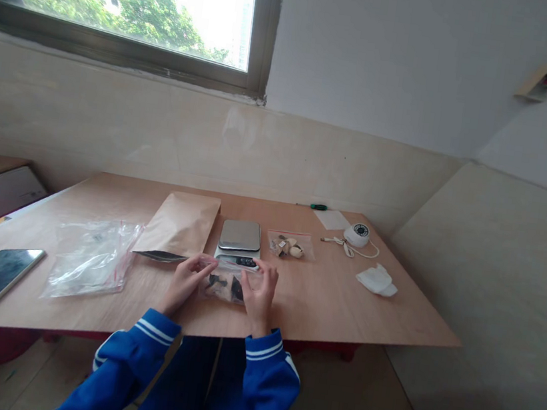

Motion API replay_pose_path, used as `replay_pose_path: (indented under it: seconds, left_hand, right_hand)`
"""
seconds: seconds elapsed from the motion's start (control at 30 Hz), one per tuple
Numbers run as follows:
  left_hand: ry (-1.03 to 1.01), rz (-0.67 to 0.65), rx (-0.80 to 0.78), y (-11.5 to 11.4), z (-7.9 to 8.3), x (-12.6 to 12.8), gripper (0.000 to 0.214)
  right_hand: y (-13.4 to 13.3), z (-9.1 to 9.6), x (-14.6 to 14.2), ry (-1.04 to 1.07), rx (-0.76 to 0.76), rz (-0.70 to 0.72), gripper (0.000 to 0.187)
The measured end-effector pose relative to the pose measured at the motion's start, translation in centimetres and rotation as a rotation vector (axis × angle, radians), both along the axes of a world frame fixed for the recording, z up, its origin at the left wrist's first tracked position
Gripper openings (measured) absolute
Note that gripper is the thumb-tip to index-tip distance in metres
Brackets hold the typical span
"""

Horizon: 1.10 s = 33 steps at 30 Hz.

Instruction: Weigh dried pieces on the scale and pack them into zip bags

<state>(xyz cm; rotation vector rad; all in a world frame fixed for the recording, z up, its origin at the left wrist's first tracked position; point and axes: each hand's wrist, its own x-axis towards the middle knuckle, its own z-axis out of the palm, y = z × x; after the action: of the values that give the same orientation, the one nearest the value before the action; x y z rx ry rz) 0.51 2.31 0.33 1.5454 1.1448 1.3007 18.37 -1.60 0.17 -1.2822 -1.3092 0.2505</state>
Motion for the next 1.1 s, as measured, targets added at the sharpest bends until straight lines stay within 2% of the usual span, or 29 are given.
replay_pose_path:
  seconds: [0.07,0.1,0.2,0.33,0.5,0.77,0.97,1.1]
  left_hand:
    - [0.004,0.009,0.014,0.0,0.1,0.0,0.029]
    - [0.003,0.008,0.017,0.0,0.1,0.0,0.03]
    - [-0.026,-0.007,0.019,0.1,-0.1,-0.1,0.029]
    - [-0.072,-0.015,0.017,0.2,-0.3,-0.4,0.026]
    - [-0.083,-0.013,0.014,0.3,-0.3,-0.7,0.024]
    - [-0.09,-0.044,0.007,0.3,-0.6,-0.5,0.021]
    - [-0.1,-0.021,0.033,0.1,-0.6,-0.5,0.023]
    - [-0.113,0.038,0.028,0.2,-0.8,-0.5,0.027]
  right_hand:
    - [-0.2,0.7,-0.9,-0.179,0.067,-0.133,0.027]
    - [-0.3,1.1,-1.4,-0.265,0.062,-0.139,0.028]
    - [0.0,2.3,-3.3,-0.502,-0.02,0.001,0.031]
    - [1.2,3.5,-4.7,-0.66,-0.132,0.194,0.019]
    - [2.1,4.5,-3.9,-0.737,-0.217,0.198,0.011]
    - [1.6,4.6,-3.4,-0.738,-0.259,0.132,0.025]
    - [1.5,4.9,-2.8,-0.744,-0.261,0.12,0.02]
    - [1.5,4.9,-1.8,-0.752,-0.329,0.129,0.023]
